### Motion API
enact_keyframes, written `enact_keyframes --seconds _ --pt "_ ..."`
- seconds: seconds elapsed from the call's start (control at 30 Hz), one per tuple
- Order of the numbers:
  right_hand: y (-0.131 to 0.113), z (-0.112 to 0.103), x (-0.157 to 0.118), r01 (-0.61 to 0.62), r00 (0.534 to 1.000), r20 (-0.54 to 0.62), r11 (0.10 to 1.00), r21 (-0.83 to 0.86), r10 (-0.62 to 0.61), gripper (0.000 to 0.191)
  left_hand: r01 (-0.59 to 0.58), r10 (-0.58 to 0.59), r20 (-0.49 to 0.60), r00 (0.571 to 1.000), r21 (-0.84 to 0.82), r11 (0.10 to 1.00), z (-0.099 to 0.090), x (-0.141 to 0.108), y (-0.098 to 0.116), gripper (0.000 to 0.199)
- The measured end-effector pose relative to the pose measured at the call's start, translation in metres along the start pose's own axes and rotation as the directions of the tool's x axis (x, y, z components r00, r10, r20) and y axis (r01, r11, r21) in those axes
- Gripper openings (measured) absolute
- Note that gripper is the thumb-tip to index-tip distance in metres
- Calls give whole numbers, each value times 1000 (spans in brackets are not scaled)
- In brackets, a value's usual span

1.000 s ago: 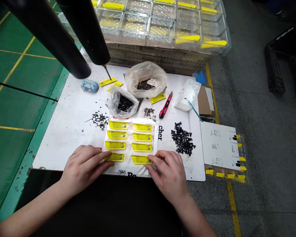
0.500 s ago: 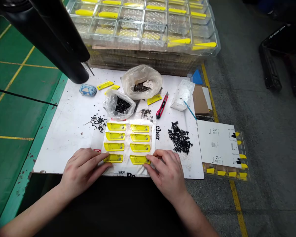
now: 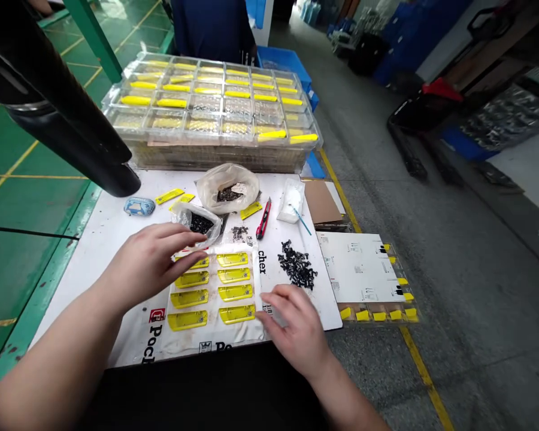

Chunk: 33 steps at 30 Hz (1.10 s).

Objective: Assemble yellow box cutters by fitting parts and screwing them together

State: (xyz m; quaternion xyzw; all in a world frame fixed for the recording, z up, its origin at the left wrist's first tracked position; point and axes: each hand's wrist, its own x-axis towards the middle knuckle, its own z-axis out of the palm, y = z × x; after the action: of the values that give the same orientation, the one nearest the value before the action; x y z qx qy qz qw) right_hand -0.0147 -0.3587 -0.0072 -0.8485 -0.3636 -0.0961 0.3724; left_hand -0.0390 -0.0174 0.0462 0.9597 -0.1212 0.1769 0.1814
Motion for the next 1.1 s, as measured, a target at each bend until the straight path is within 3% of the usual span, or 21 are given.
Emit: enact_keyframes --seconds 0.07,0.13,0.17,0.23,0.33,0.57,0.77,0.97,1.1 --pt "13 -9 11 -102 977 -193 994 -35 93 18 28 -34 -145 989 -40 999 7 12 -10 24" --pt "33 -15 28 -244 908 -363 969 -51 209 23 97 -115 -289 950 -76 992 16 12 -17 20" --pt "43 -15 39 -305 880 -395 951 -43 264 31 125 -147 -311 939 -93 988 20 9 -19 19" --pt "62 -13 60 -365 874 -352 931 -17 336 49 159 -195 -270 943 -149 976 26 2 -21 18" --pt "74 -6 89 -397 861 -346 918 4 373 45 163 -207 -208 956 -209 964 30 -5 -21 19" --pt "55 -3 133 -329 853 -453 941 -80 260 29 91 -138 -189 972 -239 967 35 -4 -18 18" --pt "54 5 138 -273 814 -553 957 -100 175 28 103 -146 -172 974 -239 966 37 -5 -20 14" --pt "55 9 128 -268 721 -671 962 -44 170 26 146 -174 -106 979 -232 962 34 -4 -20 16" --pt "55 10 130 -165 564 -806 981 103 180 21 166 -195 -93 976 -254 953 31 -1 -19 15"
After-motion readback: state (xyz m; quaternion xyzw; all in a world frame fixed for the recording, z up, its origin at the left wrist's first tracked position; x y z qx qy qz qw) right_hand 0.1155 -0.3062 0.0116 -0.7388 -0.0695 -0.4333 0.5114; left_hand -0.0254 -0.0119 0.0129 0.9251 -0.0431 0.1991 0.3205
